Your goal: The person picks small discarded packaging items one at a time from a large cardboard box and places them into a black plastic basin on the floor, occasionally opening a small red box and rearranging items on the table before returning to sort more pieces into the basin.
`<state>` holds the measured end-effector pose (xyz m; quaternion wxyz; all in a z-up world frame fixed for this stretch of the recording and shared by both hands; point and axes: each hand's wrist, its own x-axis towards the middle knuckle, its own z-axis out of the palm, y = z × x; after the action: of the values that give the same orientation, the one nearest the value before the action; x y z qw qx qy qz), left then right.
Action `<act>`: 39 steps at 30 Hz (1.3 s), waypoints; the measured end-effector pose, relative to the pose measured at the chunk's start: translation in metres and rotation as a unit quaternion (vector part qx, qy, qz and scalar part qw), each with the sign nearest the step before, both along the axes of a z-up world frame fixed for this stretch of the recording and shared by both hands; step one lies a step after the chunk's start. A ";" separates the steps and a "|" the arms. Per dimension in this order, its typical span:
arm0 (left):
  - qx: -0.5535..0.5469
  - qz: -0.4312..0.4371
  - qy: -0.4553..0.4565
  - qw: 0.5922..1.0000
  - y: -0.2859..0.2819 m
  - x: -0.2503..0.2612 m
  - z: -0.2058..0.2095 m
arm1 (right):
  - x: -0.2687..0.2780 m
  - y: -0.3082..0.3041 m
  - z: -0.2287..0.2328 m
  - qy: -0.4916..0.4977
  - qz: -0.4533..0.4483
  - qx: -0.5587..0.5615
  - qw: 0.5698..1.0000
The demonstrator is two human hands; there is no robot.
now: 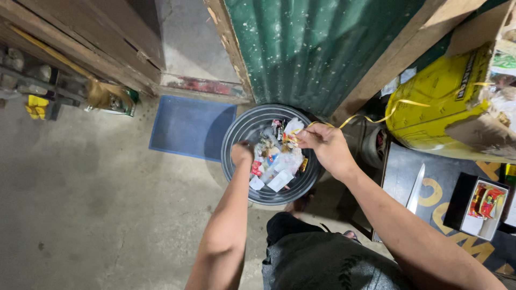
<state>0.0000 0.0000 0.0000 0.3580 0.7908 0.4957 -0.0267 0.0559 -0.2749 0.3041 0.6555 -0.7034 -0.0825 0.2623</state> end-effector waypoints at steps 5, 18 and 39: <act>-0.487 -0.109 -0.113 0.859 -0.073 0.049 0.196 | -0.007 -0.008 0.014 -0.091 0.074 0.002 0.993; -0.561 -0.130 -0.190 0.795 -0.087 0.053 0.280 | -0.017 -0.092 0.127 -0.384 -0.123 -0.185 0.896; -0.298 -0.369 -0.177 0.862 -0.052 -0.018 0.234 | -0.007 0.019 0.044 -0.072 0.189 0.076 0.976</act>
<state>-0.0180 -0.0522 0.2337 0.6225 0.7628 0.0638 -0.1628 0.0489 -0.2558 0.3485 0.6381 -0.6401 -0.2806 0.3230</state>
